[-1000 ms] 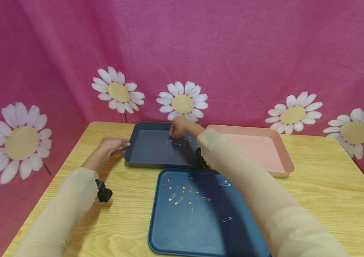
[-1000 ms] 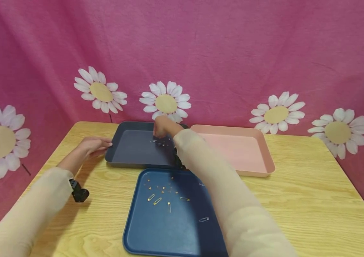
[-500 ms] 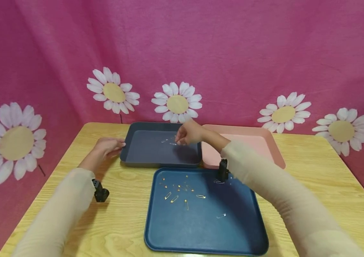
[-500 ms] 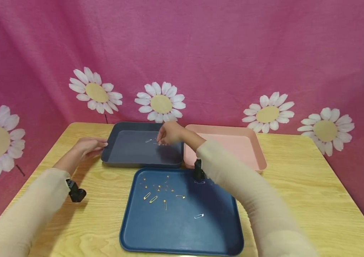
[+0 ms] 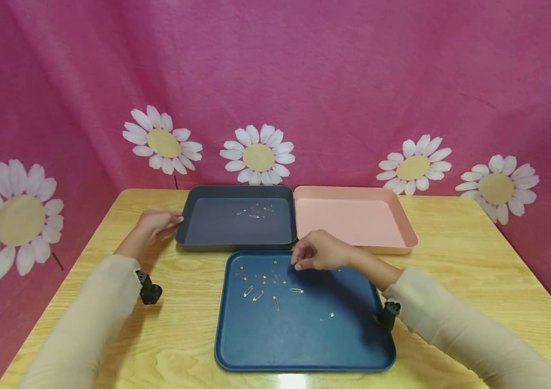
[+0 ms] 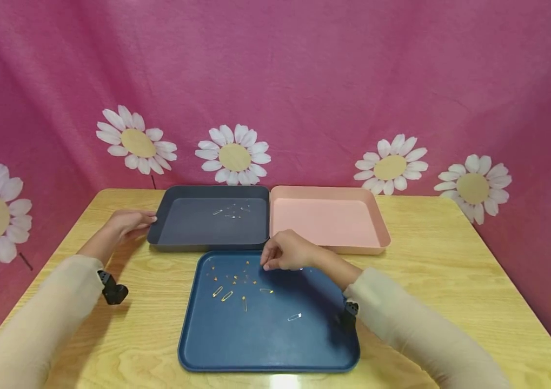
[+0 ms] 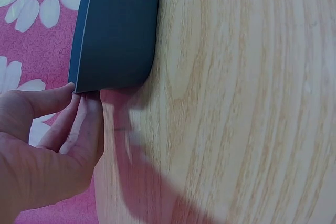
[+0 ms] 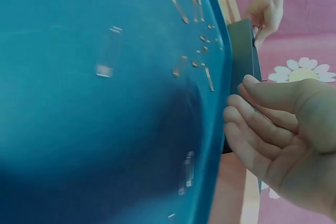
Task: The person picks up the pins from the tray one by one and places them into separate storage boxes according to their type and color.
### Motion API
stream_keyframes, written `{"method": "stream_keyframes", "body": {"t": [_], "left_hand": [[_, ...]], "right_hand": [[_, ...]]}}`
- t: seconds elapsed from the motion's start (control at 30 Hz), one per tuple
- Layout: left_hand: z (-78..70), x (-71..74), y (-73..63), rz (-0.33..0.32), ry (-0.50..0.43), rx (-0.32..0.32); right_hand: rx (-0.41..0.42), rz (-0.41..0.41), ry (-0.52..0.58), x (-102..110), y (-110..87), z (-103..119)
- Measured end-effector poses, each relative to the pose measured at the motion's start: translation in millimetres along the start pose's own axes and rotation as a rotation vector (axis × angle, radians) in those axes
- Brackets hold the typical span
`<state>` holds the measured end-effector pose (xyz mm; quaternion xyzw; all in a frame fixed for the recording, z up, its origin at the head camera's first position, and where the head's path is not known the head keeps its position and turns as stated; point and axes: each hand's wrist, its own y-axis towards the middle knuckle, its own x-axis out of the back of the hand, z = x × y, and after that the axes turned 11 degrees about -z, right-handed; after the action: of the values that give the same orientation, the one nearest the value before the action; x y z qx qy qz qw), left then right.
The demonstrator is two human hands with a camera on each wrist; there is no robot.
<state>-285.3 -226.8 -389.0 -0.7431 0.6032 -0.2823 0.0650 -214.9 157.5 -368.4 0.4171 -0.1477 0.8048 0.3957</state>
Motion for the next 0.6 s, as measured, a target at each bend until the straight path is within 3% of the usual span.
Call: {"method": "stream_keyframes", "body": {"t": [0.3,0.6], "left_hand": [[0.1,0.0,-0.6,-0.008,0.020,-0.003],[-2.8,-1.0,-1.2,-0.003,0.025,0.001]], "right_hand": [[-0.054,0.062,-0.009,-5.0,-47.2,-8.0],[-0.070,0.084,-0.018,-8.0,-71.8,-8.6]]}}
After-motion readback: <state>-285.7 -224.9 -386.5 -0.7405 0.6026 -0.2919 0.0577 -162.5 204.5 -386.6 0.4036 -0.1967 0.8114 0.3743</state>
